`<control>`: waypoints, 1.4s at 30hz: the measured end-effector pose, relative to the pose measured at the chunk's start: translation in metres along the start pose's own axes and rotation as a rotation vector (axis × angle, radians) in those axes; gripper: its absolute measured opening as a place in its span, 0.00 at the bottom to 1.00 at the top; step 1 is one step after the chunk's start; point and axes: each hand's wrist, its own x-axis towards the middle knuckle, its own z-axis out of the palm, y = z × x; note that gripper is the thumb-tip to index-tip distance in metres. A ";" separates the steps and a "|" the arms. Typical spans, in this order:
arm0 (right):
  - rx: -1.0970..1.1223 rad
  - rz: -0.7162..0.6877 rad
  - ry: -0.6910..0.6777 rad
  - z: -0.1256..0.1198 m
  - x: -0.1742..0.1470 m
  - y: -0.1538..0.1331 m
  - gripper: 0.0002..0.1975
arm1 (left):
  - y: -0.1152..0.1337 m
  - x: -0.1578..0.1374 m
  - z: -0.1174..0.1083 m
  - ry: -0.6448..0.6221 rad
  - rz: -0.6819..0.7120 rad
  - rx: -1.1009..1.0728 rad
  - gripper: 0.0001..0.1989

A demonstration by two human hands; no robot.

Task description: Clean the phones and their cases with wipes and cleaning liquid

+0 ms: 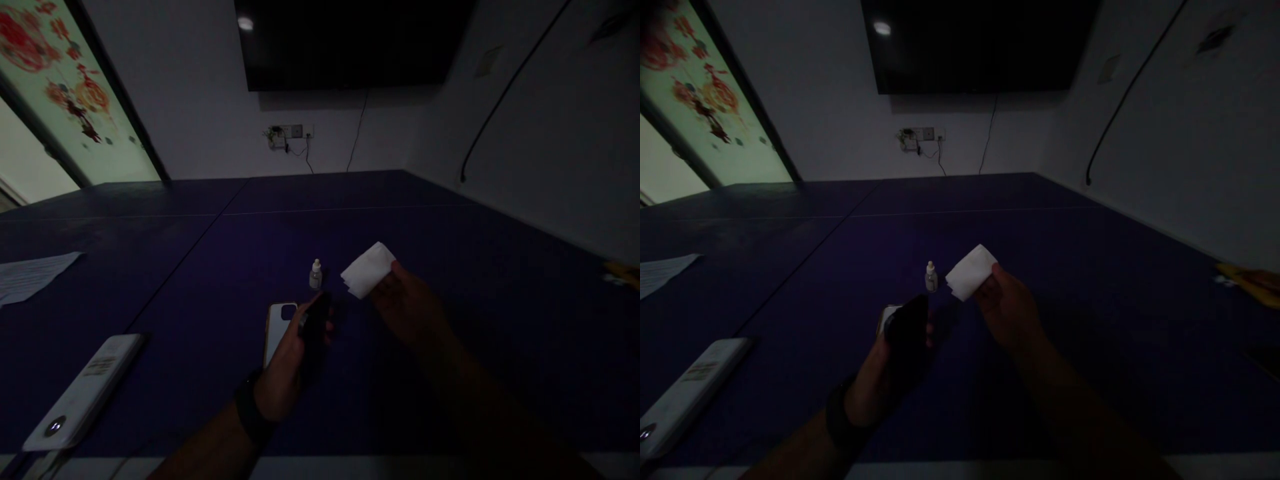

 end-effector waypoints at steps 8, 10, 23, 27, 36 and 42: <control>-0.118 -0.087 -0.094 -0.011 0.004 0.005 0.05 | -0.002 -0.010 0.002 -0.087 0.019 -0.004 0.39; -0.137 -0.107 -0.120 -0.012 0.004 0.007 0.05 | -0.002 -0.009 0.004 -0.067 -0.004 -0.085 0.38; -0.159 -0.063 0.042 -0.007 0.008 0.008 0.04 | 0.020 0.018 0.011 0.208 -0.397 -0.702 0.26; -0.480 -0.334 0.013 -0.009 -0.005 0.008 0.11 | 0.018 0.018 0.018 0.328 -0.329 -0.750 0.25; -0.990 -0.661 0.013 0.014 -0.054 0.015 0.25 | 0.022 0.031 0.025 0.482 -0.218 -0.819 0.27; -0.844 -0.549 -0.051 0.017 -0.037 0.024 0.24 | 0.033 0.043 0.031 0.523 -0.214 -0.809 0.27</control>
